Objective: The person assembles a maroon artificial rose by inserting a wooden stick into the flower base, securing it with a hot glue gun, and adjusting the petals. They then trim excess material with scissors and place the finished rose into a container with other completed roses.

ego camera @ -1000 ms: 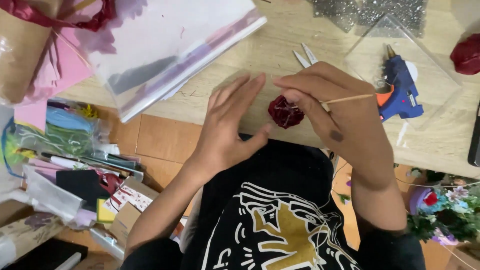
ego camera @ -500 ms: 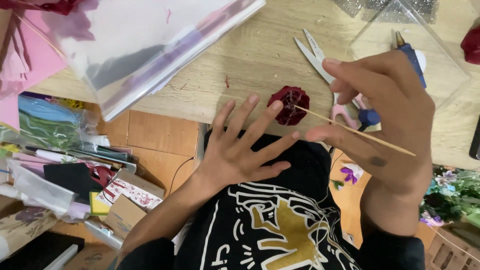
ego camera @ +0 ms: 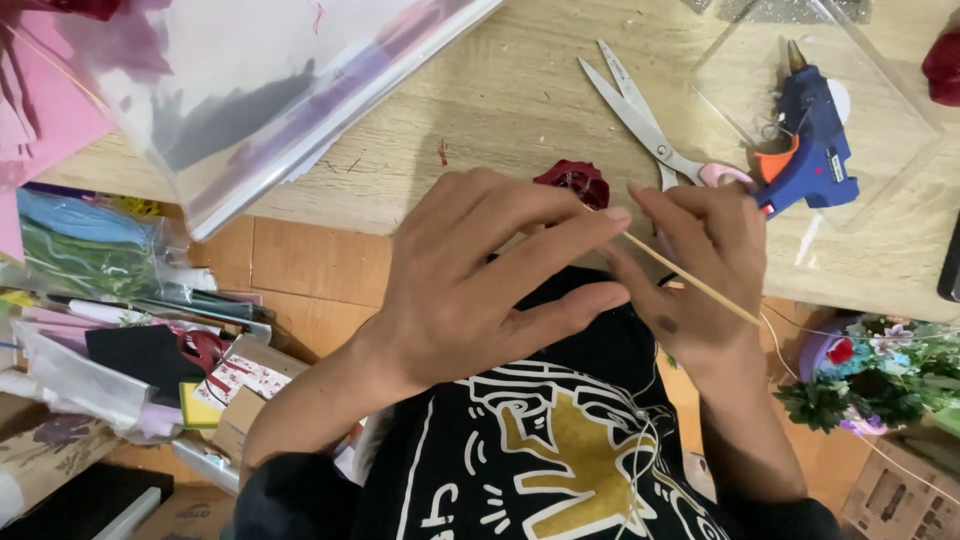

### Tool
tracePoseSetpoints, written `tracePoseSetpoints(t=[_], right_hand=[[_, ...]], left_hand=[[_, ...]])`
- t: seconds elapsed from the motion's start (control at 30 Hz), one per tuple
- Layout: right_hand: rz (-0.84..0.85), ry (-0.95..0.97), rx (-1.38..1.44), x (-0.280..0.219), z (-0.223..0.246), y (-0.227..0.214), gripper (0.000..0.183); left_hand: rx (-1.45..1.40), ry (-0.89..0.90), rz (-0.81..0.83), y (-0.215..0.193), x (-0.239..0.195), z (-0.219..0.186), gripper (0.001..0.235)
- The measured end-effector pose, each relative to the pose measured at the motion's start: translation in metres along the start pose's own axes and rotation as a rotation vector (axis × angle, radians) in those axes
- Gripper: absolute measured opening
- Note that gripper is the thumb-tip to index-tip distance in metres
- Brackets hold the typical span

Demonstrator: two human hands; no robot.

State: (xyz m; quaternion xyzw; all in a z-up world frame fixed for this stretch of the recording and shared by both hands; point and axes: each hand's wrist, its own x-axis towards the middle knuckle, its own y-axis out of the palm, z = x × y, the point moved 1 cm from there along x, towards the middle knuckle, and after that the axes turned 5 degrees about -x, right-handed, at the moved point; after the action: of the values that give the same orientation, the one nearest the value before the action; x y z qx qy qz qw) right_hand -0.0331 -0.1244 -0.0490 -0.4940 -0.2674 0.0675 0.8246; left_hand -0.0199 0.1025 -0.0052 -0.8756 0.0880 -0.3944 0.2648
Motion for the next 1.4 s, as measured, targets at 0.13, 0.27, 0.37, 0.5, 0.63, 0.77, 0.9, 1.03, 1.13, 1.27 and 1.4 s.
tracePoseSetpoints(t=[0.13, 0.27, 0.37, 0.5, 0.63, 0.77, 0.9, 1.03, 1.13, 1.27, 1.4], right_hand=[[0.018, 0.085, -0.009, 0.000, 0.005, 0.010, 0.033], [0.009, 0.010, -0.094, 0.001, 0.000, 0.011, 0.039], [-0.014, -0.059, -0.133, 0.009, 0.003, 0.006, 0.045], [-0.055, -0.087, -0.253, 0.020, 0.010, 0.003, 0.034], [-0.065, -0.068, -0.206, 0.022, 0.013, 0.002, 0.025], [-0.131, -0.090, -0.288, 0.022, 0.013, 0.003, 0.025], [-0.145, -0.044, -0.289, 0.018, 0.009, 0.008, 0.023], [-0.104, 0.021, -0.239, 0.011, 0.007, 0.006, 0.016], [-0.111, 0.060, -0.083, 0.004, 0.005, 0.005, 0.022], [-0.074, 0.003, -0.032, -0.001, 0.003, 0.007, 0.022], [-0.046, -0.089, -0.165, 0.004, 0.001, 0.010, 0.021]], left_hand=[[0.013, 0.092, 0.017, -0.006, 0.031, 0.000, 0.023], [-0.082, 0.068, 0.040, -0.007, 0.038, 0.000, 0.008], [-0.094, 0.075, 0.048, -0.009, 0.040, 0.000, 0.007], [-0.081, 0.077, 0.059, -0.012, 0.041, -0.002, 0.005], [-0.046, 0.085, 0.065, -0.013, 0.042, -0.002, 0.005], [-0.013, 0.102, 0.058, -0.013, 0.042, -0.001, 0.006], [0.008, 0.107, 0.045, -0.011, 0.042, 0.000, 0.007], [0.026, 0.117, 0.049, -0.010, 0.044, 0.000, 0.004], [0.035, 0.118, 0.045, -0.009, 0.045, -0.001, 0.007], [0.044, 0.124, 0.042, -0.007, 0.046, -0.002, 0.009], [0.048, 0.145, 0.047, -0.007, 0.047, -0.002, 0.009]])
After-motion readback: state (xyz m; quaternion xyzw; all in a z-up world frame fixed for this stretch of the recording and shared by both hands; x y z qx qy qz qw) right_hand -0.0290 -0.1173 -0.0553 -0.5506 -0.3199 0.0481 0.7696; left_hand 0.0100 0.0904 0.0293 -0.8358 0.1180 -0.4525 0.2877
